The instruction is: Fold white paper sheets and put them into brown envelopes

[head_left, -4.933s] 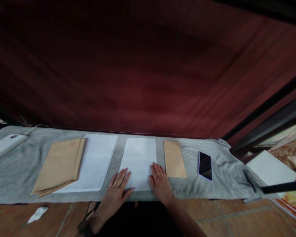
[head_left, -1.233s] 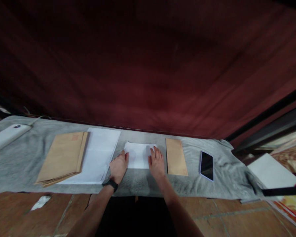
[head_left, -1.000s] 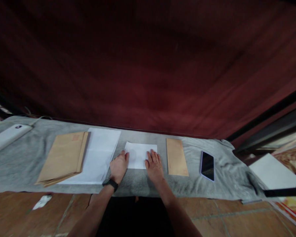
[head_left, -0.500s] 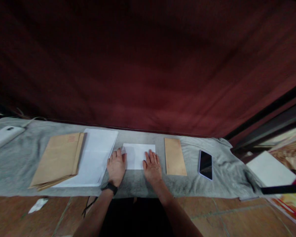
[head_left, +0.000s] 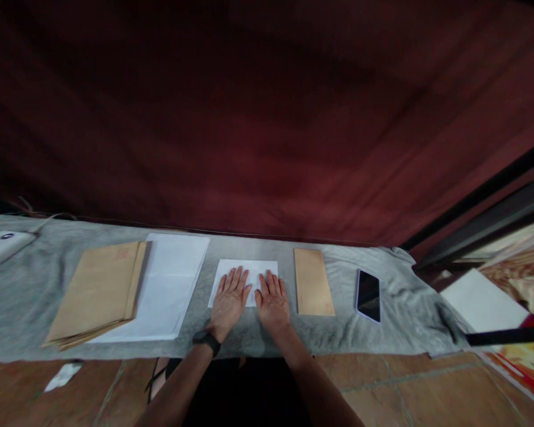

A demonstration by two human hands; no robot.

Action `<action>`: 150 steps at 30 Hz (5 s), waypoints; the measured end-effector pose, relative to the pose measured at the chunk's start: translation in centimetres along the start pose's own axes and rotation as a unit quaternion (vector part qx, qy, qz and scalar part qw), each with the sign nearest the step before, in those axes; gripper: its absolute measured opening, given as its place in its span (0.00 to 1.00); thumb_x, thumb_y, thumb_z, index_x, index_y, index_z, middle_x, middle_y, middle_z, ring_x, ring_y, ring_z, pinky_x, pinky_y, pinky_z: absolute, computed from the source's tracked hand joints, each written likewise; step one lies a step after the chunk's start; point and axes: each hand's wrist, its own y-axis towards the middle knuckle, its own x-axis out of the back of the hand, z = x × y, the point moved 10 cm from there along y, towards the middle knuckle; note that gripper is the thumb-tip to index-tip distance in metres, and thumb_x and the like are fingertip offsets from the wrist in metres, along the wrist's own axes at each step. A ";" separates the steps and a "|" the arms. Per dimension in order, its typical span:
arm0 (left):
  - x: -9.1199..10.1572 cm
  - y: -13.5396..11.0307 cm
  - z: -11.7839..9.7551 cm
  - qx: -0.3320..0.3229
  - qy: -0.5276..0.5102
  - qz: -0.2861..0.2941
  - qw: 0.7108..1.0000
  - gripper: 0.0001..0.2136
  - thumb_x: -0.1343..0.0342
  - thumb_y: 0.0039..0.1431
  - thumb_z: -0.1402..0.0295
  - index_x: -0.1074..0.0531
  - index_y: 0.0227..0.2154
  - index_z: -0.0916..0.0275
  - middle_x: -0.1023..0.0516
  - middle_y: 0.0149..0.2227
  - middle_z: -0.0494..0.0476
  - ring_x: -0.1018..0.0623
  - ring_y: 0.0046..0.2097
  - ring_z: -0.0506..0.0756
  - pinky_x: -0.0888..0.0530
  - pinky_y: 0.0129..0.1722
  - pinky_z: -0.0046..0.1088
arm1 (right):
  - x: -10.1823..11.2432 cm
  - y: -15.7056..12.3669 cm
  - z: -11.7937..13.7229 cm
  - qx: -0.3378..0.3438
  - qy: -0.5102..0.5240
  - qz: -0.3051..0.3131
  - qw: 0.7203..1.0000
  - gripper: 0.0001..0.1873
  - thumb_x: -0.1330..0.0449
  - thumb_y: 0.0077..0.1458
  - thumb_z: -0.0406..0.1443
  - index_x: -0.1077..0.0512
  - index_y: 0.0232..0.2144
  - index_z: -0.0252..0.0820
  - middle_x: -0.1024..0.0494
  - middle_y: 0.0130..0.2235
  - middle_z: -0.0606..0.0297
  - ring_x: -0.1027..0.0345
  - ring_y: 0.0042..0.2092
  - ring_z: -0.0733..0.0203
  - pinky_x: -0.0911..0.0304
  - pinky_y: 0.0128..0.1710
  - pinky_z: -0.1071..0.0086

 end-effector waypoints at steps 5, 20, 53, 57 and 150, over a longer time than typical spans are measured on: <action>0.0 -0.2 0.1 0.006 0.011 0.021 1.000 0.26 0.62 0.70 0.60 0.40 0.67 0.60 0.40 0.70 0.59 0.45 0.72 0.61 0.46 0.69 0.48 | -0.2 0.8 0.1 -0.019 0.004 0.024 1.000 0.25 0.49 0.69 0.39 0.35 0.64 0.40 0.39 0.68 0.53 0.47 0.69 0.49 0.55 0.69 0.51; -0.7 -0.2 0.0 -0.011 0.022 0.045 0.999 0.26 0.61 0.67 0.70 0.41 0.67 0.64 0.41 0.70 0.60 0.47 0.72 0.61 0.46 0.70 0.48 | -2.5 3.8 2.4 0.032 0.026 0.049 0.998 0.24 0.54 0.72 0.41 0.37 0.66 0.42 0.38 0.68 0.57 0.48 0.69 0.53 0.53 0.68 0.53; 0.1 0.0 1.5 0.075 0.027 -0.004 0.997 0.29 0.63 0.69 0.58 0.43 0.67 0.70 0.41 0.69 0.69 0.45 0.71 0.62 0.47 0.69 0.47 | -1.0 1.7 -2.2 -0.045 -0.005 0.009 0.999 0.30 0.52 0.70 0.43 0.43 0.68 0.36 0.45 0.70 0.50 0.49 0.69 0.48 0.54 0.67 0.51; 0.2 0.0 1.4 0.072 0.026 -0.006 0.997 0.29 0.62 0.69 0.58 0.42 0.67 0.70 0.42 0.69 0.69 0.44 0.71 0.62 0.46 0.69 0.47 | -1.2 1.8 -2.3 -0.055 0.006 0.026 0.998 0.30 0.53 0.70 0.44 0.44 0.69 0.36 0.46 0.70 0.50 0.49 0.70 0.48 0.55 0.67 0.51; -1.1 0.7 -1.1 -0.029 -0.010 0.030 0.999 0.25 0.63 0.70 0.63 0.38 0.66 0.61 0.38 0.68 0.59 0.41 0.70 0.60 0.43 0.69 0.46 | -1.9 1.4 0.1 -0.054 -0.019 0.057 0.997 0.29 0.51 0.69 0.42 0.44 0.69 0.45 0.52 0.72 0.53 0.53 0.71 0.49 0.57 0.68 0.52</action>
